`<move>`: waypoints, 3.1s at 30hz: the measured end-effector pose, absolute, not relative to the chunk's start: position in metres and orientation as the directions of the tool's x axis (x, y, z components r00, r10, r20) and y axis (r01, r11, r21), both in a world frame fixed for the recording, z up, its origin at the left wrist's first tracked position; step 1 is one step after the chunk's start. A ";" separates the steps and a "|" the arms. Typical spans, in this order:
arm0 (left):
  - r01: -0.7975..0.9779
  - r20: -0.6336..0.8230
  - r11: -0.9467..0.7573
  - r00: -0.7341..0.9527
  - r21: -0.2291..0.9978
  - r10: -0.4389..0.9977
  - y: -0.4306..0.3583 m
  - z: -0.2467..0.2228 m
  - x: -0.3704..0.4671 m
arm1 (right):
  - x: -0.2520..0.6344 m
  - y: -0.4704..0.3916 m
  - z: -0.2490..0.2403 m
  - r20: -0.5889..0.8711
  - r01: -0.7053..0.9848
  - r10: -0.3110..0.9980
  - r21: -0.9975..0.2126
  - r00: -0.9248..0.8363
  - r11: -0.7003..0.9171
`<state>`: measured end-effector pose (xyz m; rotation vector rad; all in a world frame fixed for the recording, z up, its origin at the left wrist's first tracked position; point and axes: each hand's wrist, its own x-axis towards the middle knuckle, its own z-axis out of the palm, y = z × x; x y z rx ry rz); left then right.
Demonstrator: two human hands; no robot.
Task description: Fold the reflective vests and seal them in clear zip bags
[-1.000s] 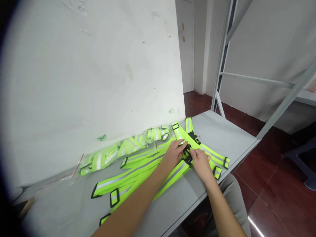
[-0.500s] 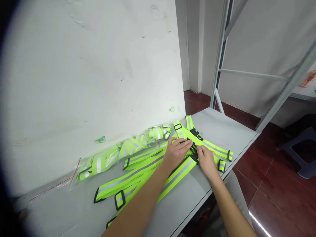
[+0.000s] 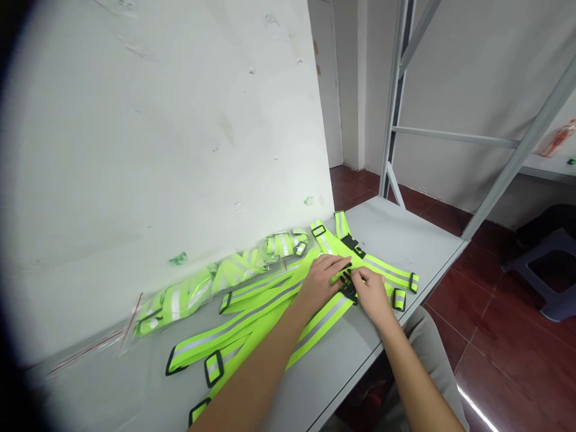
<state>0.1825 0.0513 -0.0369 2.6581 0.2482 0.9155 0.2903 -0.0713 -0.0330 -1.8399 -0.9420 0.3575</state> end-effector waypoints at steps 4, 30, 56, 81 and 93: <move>0.213 0.432 -0.860 0.793 0.463 0.429 0.055 -0.039 0.181 | 0.287 -0.072 -0.032 0.175 0.474 0.711 -0.845 0.681 -0.247; 0.200 0.632 -0.971 0.737 0.135 0.240 0.061 -0.037 0.180 | 0.285 -0.074 -0.030 0.194 0.409 0.682 -0.897 0.705 -0.166; 0.007 0.639 -0.995 0.766 0.097 0.067 0.045 -0.032 0.180 | 0.280 -0.068 -0.028 0.131 0.358 0.620 -0.898 0.773 -0.256; 0.529 0.060 -0.823 0.833 0.205 0.550 0.160 0.018 0.240 | 0.320 -0.182 -0.052 0.376 0.796 0.740 -0.495 0.558 -0.348; 0.594 0.129 -0.702 0.720 0.393 0.681 0.202 0.008 0.264 | 0.332 -0.201 -0.058 0.394 0.602 0.518 -0.728 0.759 -0.327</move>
